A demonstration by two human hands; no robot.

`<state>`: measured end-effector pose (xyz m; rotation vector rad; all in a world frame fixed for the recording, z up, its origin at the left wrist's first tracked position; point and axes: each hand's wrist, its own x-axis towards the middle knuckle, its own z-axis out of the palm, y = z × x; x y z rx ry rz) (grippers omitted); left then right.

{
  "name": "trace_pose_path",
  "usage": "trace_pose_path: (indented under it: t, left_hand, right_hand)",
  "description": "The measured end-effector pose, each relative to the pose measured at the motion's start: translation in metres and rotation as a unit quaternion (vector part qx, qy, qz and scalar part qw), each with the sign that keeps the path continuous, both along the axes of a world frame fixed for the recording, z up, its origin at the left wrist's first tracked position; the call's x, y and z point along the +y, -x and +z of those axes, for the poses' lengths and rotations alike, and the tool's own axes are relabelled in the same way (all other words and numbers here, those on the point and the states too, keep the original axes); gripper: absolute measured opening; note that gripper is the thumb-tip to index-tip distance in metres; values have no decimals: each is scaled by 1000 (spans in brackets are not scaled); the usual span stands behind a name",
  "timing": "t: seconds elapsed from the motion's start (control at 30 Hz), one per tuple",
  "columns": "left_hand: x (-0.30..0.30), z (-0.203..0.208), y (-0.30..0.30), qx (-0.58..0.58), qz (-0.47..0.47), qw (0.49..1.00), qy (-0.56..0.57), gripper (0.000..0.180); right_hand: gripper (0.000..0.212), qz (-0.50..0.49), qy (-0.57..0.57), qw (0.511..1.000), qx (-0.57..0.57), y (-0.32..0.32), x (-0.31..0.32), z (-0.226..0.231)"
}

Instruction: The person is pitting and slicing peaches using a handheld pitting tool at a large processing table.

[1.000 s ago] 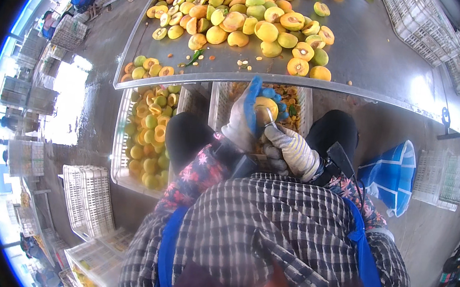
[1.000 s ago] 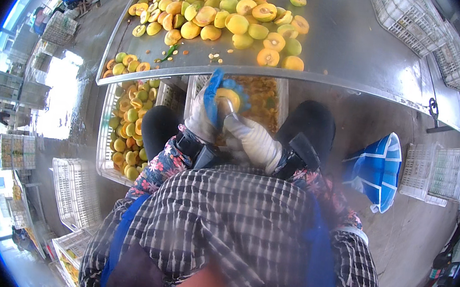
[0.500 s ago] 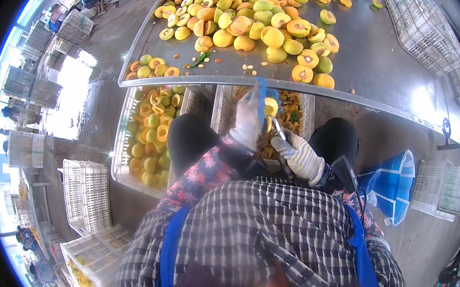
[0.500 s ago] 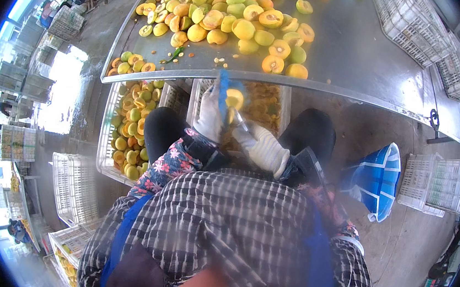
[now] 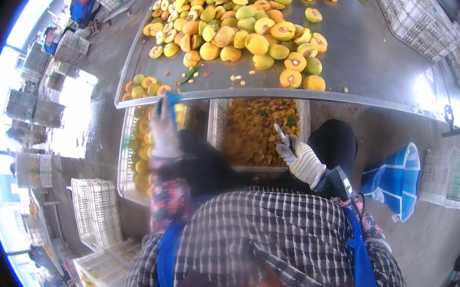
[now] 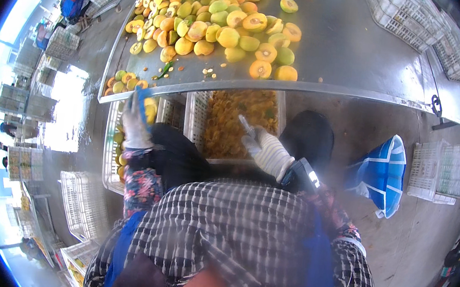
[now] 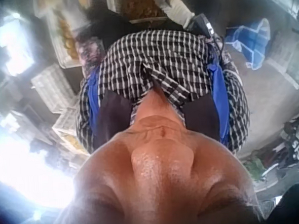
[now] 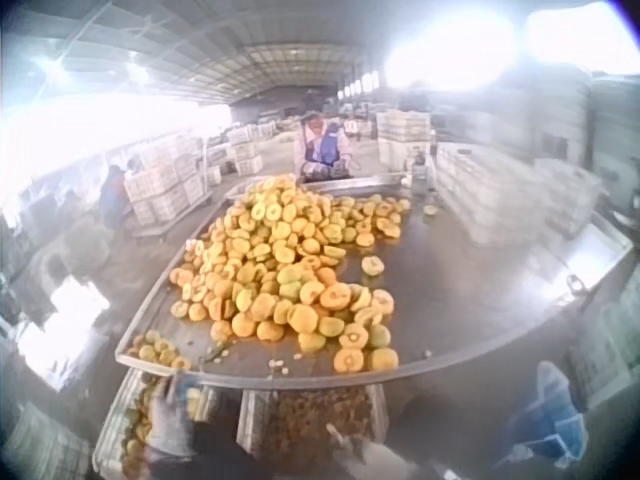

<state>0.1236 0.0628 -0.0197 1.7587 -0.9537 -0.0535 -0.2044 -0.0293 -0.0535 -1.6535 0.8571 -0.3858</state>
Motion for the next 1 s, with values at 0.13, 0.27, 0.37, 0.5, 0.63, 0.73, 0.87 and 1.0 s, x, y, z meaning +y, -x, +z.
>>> trace_pose_path:
  t: [0.13, 0.27, 0.37, 0.5, 0.63, 0.73, 0.87, 1.0]
  left_hand:
    - [1, 29, -25, -129, 67, 965, -217, 37]
    - [-65, 4, 5, -609, -69, 749, -253, 34]
    - [-141, 35, 91, -199, -256, 881, -345, 40]
    - [-190, 30, 134, -65, -285, 870, -397, 59]
    - [-199, 13, 140, -162, -253, 893, -335, 69]
    - [-187, 18, 134, 68, -250, 926, -275, 43]
    - [-152, 24, 137, 457, -330, 824, 47, 30]
    - [-96, 27, 127, 606, -354, 708, 77, 29]
  right_hand:
    - [18, 15, -42, 999, 19, -3, 3, 8]
    - [20, 25, -32, 999, -20, -3, 1, -3]
    - [22, 9, -33, 999, -38, 5, -3, -16]
    - [27, -1, -46, 998, -34, 8, 0, 2]
    - [30, -40, -82, 993, -72, 11, 3, 13]
    - [29, -32, -185, 977, -103, 11, -1, 22]
    - [30, -105, -159, 971, -147, 12, -8, 25]
    - [26, -88, -117, 964, -222, -9, -15, 38]
